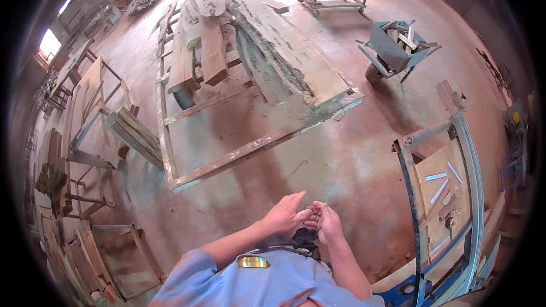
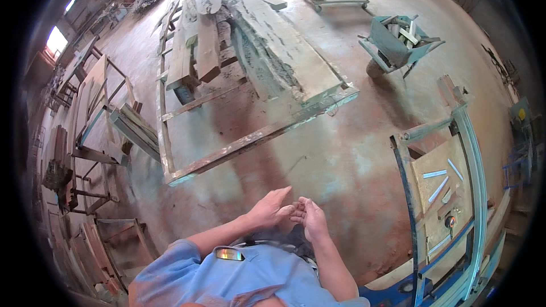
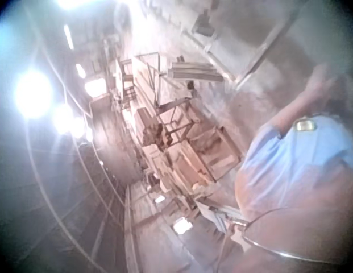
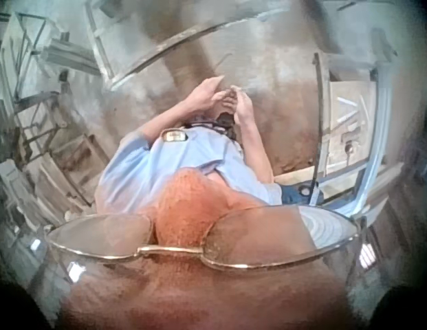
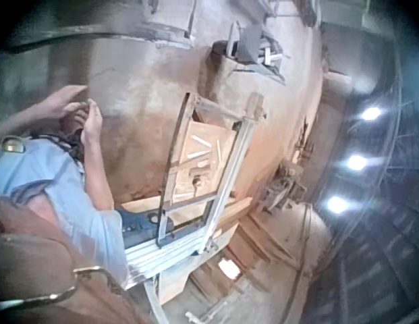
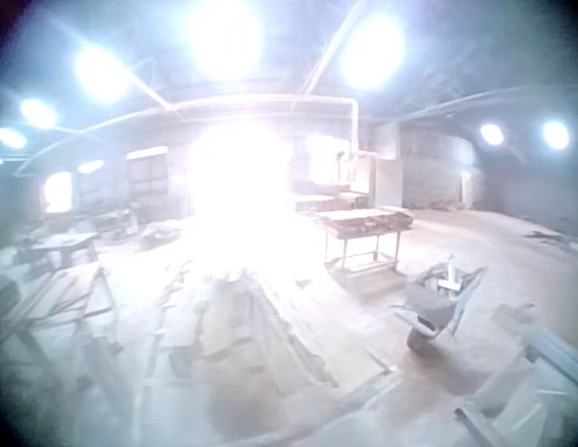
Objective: The person uses a table saw to cut various pieces of wood, including planks and a curved board, into smaller segments. They measure the wood with a ruler and move the cut pieces to a nearby cart. The person handles the wood by hand, guiding it through the saw blade.
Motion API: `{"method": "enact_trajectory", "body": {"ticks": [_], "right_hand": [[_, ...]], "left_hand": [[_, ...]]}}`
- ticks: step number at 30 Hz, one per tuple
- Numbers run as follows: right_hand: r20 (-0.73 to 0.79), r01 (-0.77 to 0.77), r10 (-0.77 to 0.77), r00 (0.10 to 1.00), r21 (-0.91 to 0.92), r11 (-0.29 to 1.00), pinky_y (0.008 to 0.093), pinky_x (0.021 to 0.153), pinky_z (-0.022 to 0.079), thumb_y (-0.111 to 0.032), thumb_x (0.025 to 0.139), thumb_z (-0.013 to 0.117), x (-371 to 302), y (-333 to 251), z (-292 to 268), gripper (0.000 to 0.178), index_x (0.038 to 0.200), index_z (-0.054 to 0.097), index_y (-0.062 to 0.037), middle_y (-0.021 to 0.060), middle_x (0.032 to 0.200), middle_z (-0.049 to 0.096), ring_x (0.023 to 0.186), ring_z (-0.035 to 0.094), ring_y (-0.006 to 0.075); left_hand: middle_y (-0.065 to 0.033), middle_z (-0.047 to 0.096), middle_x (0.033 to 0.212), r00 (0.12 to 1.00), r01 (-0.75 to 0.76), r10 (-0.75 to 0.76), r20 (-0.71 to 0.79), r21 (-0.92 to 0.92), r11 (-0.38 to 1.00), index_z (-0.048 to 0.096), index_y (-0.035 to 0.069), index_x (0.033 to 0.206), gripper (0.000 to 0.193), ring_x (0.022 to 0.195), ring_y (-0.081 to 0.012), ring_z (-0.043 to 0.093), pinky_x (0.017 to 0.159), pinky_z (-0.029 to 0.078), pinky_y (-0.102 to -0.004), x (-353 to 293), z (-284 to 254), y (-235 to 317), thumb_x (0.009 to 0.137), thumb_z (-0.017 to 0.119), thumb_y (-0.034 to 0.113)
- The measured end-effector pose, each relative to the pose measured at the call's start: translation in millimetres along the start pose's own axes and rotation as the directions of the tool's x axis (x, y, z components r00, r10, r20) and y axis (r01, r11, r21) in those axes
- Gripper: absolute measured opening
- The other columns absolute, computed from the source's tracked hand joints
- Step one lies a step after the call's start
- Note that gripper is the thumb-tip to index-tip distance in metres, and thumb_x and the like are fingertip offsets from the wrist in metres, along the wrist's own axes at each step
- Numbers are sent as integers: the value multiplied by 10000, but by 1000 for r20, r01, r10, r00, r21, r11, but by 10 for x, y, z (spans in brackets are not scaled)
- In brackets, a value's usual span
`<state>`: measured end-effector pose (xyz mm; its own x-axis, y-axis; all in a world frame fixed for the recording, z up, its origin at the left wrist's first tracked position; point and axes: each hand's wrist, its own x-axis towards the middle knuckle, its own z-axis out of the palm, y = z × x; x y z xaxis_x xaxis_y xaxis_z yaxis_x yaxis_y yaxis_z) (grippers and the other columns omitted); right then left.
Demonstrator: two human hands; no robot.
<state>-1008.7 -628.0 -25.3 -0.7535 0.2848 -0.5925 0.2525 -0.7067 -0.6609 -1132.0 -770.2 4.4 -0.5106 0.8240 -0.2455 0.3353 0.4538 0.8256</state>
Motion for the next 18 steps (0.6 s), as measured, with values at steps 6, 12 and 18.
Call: {"method": "enact_trajectory", "body": {"ticks": [6,12,18], "right_hand": [[56,68,-81,995,216,974,386,1014,474,-540,1043,299,12,-152,334,628,1440,354,-56,163,1332,544,1196,559,247],[293,-135,-22,956,506,852,438,1142,349,-670,991,215,261,-419,-6,815,1481,315,-26,185,1471,431,1349,434,317],[190,-17,-64,980,399,917,437,1025,449,-509,1036,361,639,-816,-686,588,1367,433,-28,198,1336,550,1215,554,306]], "left_hand": [[-274,307,1521,875,-439,462,-148,162,884,321,-90,1453,820,1446,-424,239,1198,198,-456,329,-55,405,890,580,448],[-212,349,1527,851,-521,508,132,329,788,339,-28,1471,840,1448,-353,283,1192,204,-484,703,344,309,882,539,537],[-194,526,1391,988,6,-42,149,238,971,409,8,1436,703,1261,-344,529,1058,426,-423,1312,197,109,894,630,397]]}}
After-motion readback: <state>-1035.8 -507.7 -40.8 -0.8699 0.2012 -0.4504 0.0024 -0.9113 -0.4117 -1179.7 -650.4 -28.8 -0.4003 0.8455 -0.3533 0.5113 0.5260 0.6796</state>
